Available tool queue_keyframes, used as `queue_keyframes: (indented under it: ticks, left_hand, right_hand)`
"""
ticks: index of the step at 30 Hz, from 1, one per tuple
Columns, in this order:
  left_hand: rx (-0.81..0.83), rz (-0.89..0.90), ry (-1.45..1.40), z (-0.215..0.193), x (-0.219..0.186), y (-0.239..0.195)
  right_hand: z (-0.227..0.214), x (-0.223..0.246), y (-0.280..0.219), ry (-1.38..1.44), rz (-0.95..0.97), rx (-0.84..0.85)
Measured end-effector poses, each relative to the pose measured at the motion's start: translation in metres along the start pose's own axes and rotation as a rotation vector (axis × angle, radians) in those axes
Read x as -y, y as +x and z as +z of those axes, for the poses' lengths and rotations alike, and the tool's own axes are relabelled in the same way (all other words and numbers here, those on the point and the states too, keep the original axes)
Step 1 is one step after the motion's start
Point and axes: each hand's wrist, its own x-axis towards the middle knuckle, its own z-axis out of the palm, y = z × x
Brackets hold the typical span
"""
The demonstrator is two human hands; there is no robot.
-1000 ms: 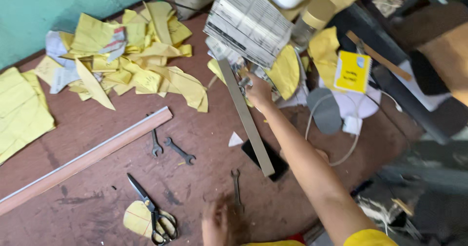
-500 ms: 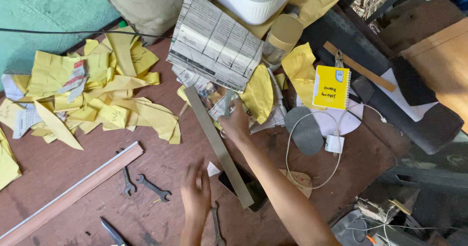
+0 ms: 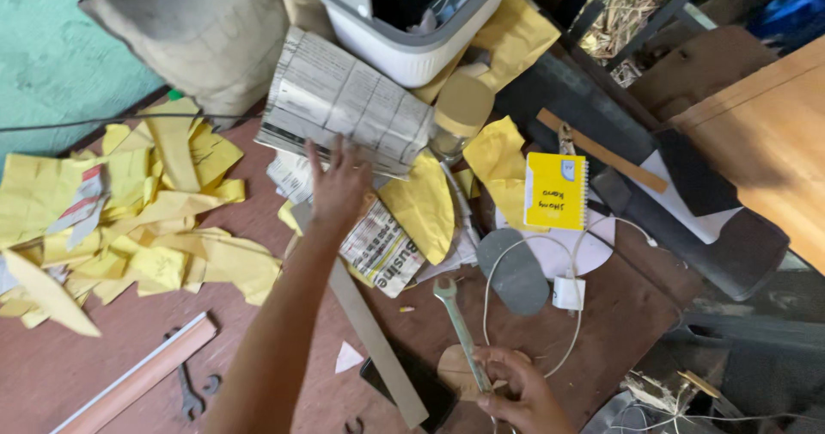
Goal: The person uses shears to cut yellow paper along pre-drawn curved and straight lines on a wooden workbench. After cutting, the person stacks the cut pieces and scrap pieces, then briefly handles a newspaper and a small notebook.
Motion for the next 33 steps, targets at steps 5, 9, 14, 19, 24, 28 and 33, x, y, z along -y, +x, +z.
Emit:
queue_keyframes:
  ticks: [5,9,14,19,24,28,33]
  left_hand:
    - [-0.683,-0.001,-0.378,-0.015,0.079,-0.025]
    - [-0.897,-0.103,-0.635,-0.051,0.127,-0.064]
    - [-0.973,0.055,-0.668,-0.055,0.084,-0.082]
    - [-0.482,0.046,-0.338,-0.002,-0.005,-0.096]
    - [-0.128,-0.036,-0.380,0.048,-0.024,-0.107]
    - [-0.124,0.040,-0.413,0.060,-0.016,-0.098]
    - [-0.023,0.059,-0.370,0.047,-0.011,-0.105]
  right_hand:
    - [-0.022,0.000,-0.004,-0.065,0.147,-0.157]
    - [-0.026,0.013,0.010,-0.074,0.158,-0.246]
    - [-0.025,0.024,0.022,-0.126,-0.002,-0.245]
    - [-0.020,0.042,0.013,-0.144,0.027,-0.266]
    - [0.000,0.070,0.014,-0.237,0.021,-0.168]
    - [0.026,0.091,0.076,-0.407,-0.249,-0.028]
    - [0.061,0.106,0.203,-0.690,-0.442,-0.054]
